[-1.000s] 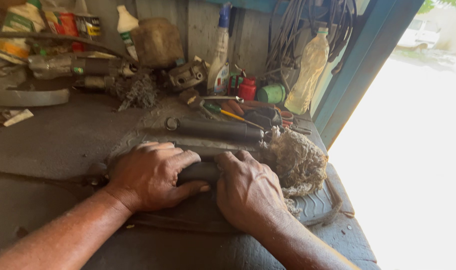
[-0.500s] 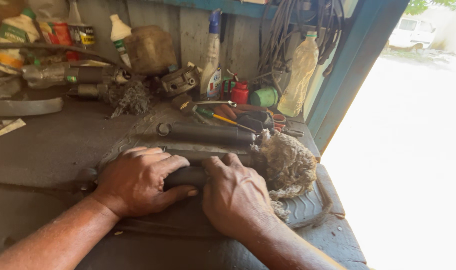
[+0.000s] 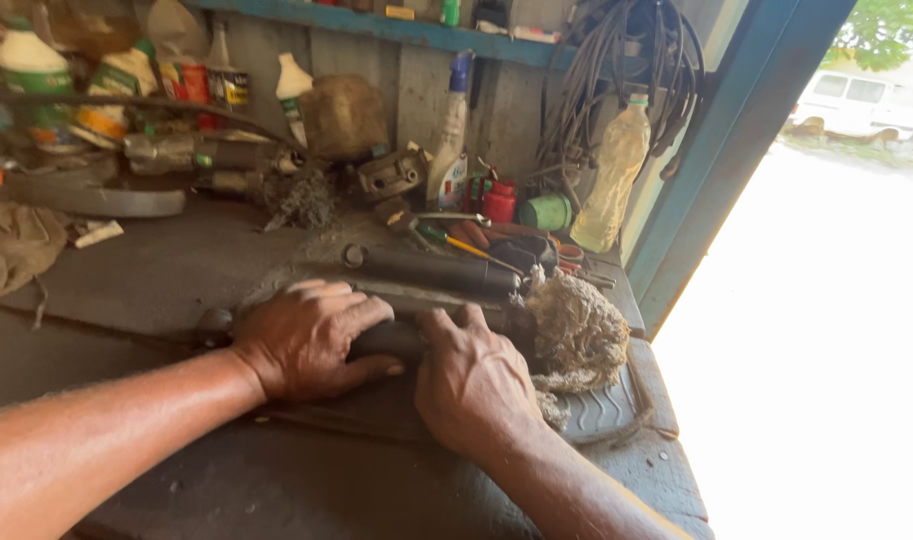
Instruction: The person wipes multiple black shock absorbers using a rag on a cluttered workbench, picking them up one at a time and turning them over to clean different sides.
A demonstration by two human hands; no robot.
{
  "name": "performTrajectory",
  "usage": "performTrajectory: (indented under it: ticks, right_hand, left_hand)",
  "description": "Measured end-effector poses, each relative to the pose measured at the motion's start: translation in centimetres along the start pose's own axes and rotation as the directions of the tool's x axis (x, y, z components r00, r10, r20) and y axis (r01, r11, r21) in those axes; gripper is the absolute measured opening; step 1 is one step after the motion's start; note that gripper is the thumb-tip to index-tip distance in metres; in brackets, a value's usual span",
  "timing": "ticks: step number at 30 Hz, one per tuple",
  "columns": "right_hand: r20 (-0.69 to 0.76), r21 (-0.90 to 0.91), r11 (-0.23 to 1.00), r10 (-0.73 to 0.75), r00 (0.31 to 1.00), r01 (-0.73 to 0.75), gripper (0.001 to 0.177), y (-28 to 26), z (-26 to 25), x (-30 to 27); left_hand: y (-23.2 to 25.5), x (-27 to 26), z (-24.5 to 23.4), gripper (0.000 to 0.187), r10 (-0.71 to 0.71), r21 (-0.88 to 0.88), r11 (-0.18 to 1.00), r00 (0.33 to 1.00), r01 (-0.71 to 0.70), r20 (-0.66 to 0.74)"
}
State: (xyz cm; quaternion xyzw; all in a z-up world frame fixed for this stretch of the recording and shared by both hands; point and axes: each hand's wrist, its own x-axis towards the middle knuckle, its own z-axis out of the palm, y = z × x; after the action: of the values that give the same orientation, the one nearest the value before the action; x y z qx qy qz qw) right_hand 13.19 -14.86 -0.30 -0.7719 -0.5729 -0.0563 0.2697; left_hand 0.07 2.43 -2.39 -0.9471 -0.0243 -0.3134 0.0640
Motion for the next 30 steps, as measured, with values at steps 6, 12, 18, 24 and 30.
performTrajectory:
  ticks: [6, 12, 18, 24, 30]
  right_hand:
    - [-0.027, 0.015, 1.000, -0.023, 0.999, 0.024, 0.041, 1.3, 0.1, -0.1]
    - [-0.115, 0.019, 0.995, -0.090, 0.989, 0.093, 0.037, 1.6, 0.8, 0.5]
    - [0.008, -0.040, 0.999, -0.016, 1.000, 0.016, 0.052, 3.8, 2.3, 1.0]
    - [-0.144, -0.222, 0.953, -0.240, 0.960, 0.205, 0.060, 9.0, 7.1, -1.6]
    - [0.009, -0.313, 0.940, -0.143, 0.990, 0.139, 0.079, 9.4, 7.6, -1.4]
  left_hand:
    - [-0.4, 0.2, 0.5, 0.051, -0.034, 0.031, 0.999, 0.995, 0.031, 0.098]
    - [-1.1, -0.2, 1.6, 0.054, 0.097, 0.031, 0.995, 0.993, -0.095, -0.073]
    - [-0.2, 0.2, 0.7, 0.066, -0.020, -0.065, 0.998, 0.998, 0.024, 0.059]
    - [0.2, 1.6, -0.1, 0.057, -0.260, -0.108, 0.931, 0.839, 0.349, 0.478]
    - [-1.6, -1.4, 2.2, 0.047, -0.063, -0.100, 0.991, 0.976, 0.085, 0.210]
